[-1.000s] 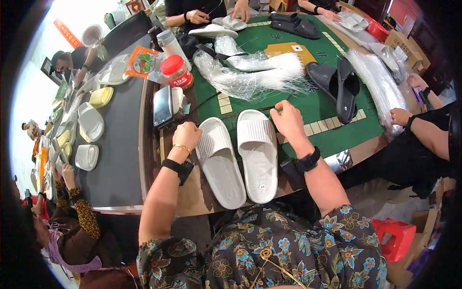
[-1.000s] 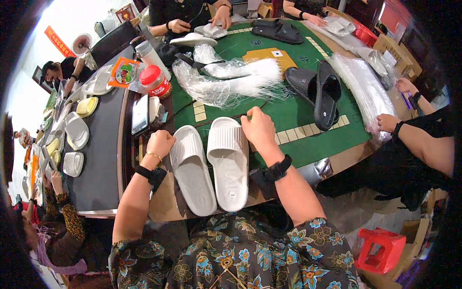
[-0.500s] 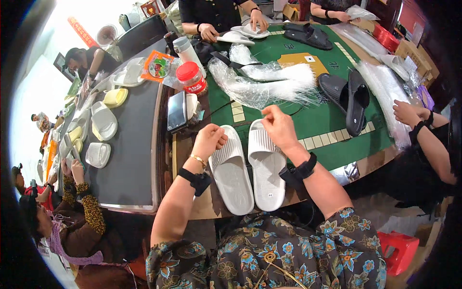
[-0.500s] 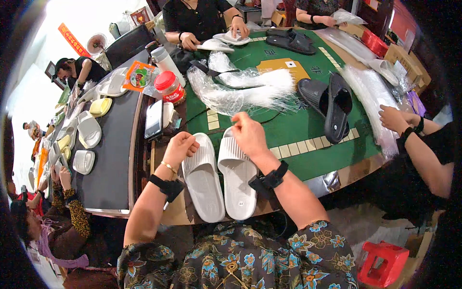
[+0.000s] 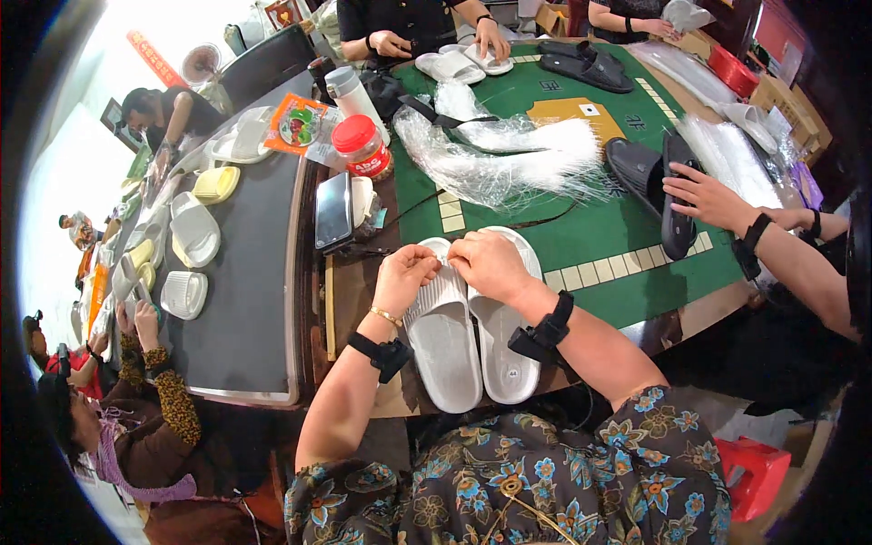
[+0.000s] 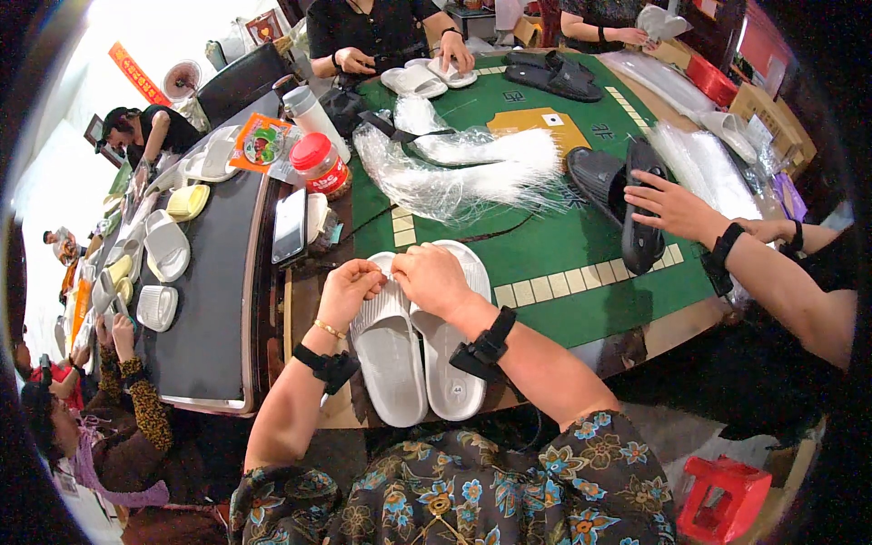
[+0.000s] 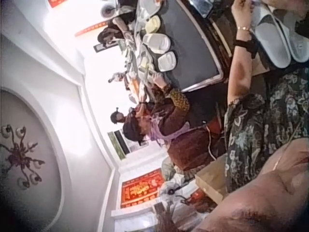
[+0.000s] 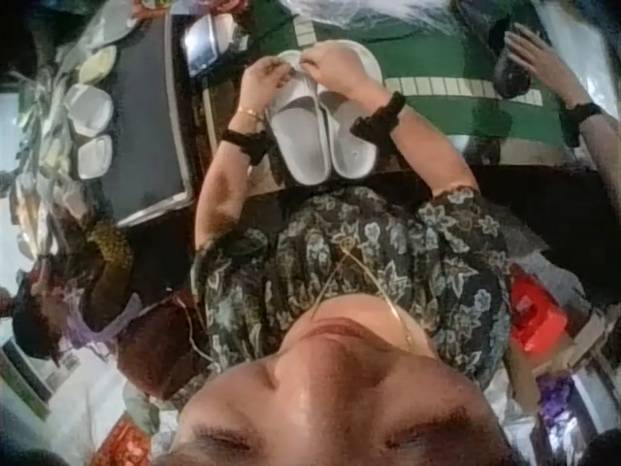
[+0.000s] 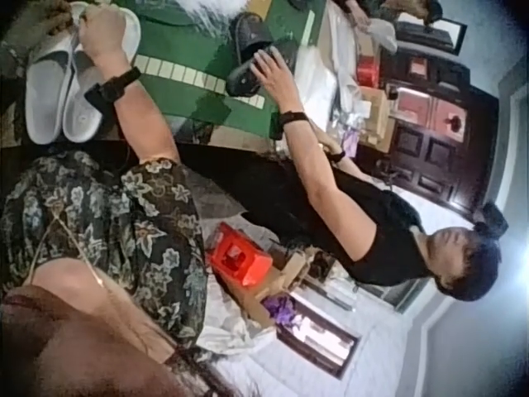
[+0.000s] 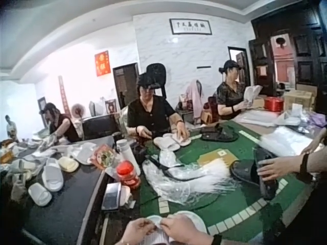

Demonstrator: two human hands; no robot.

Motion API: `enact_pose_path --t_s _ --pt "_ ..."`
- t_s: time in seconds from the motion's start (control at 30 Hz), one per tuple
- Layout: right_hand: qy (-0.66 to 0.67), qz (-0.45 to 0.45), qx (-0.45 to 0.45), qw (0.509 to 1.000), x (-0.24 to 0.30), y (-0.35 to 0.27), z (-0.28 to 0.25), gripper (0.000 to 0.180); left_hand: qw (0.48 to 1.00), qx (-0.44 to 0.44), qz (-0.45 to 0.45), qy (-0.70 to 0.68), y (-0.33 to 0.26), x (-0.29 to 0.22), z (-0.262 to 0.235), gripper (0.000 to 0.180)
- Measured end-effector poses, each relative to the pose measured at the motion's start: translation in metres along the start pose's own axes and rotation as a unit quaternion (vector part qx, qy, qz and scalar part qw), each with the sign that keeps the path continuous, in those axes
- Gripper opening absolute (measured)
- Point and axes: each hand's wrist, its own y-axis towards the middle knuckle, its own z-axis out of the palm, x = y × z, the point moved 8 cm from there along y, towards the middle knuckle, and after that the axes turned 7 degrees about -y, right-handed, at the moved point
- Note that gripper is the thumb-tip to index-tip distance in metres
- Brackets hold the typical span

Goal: Manually assemble and inspect white and yellow slides or sandals at a workstation.

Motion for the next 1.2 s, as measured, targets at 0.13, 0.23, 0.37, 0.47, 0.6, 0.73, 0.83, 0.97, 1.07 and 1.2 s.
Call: enact_pose_path --t_s 0.13,0.23,0.37,0.47,0.6,0.73,0.83,0.97,1.07,1.2 --pt "-0.021 0.007 0.011 1.000 0.001 0.000 0.002 0.010 1.000 -0.004 0.013 0.005 -0.001 -0.002 0.001 0.010" --pt "-0.025 0.009 0.014 1.000 0.000 0.000 0.002 0.011 1.000 -0.001 0.016 0.005 -0.002 -0.005 0.004 0.009" --pt "-0.024 0.009 0.019 0.999 0.002 0.000 0.001 0.012 1.000 -0.003 0.008 0.007 -0.003 -0.004 0.004 0.009" --pt "-0.023 0.001 0.016 1.000 0.005 0.001 0.002 0.012 1.000 0.002 0.023 0.018 -0.003 -0.004 0.002 0.009" --pt "-0.025 -0.001 0.012 1.000 0.002 -0.001 0.002 0.011 1.000 0.001 0.017 0.007 -0.003 -0.006 0.005 0.009" --pt "-0.017 -0.020 -0.019 0.999 0.006 -0.001 -0.002 0.009 0.999 0.000 0.024 0.029 -0.004 -0.008 0.005 0.010" --pt "-0.012 -0.027 -0.032 0.999 0.005 -0.002 -0.002 0.009 0.998 -0.002 0.031 0.047 -0.004 -0.009 0.005 0.010" --pt "-0.006 -0.020 -0.039 0.999 0.006 -0.002 -0.003 0.008 0.996 0.001 0.058 0.067 -0.004 -0.009 0.003 0.011" --pt "-0.011 -0.018 -0.034 0.999 0.006 -0.002 -0.005 0.008 0.993 0.009 0.051 0.104 -0.004 -0.011 0.006 0.009" --pt "-0.011 -0.021 -0.031 0.999 0.006 -0.002 -0.004 0.009 0.991 0.009 0.056 0.117 -0.005 -0.014 0.007 0.009"
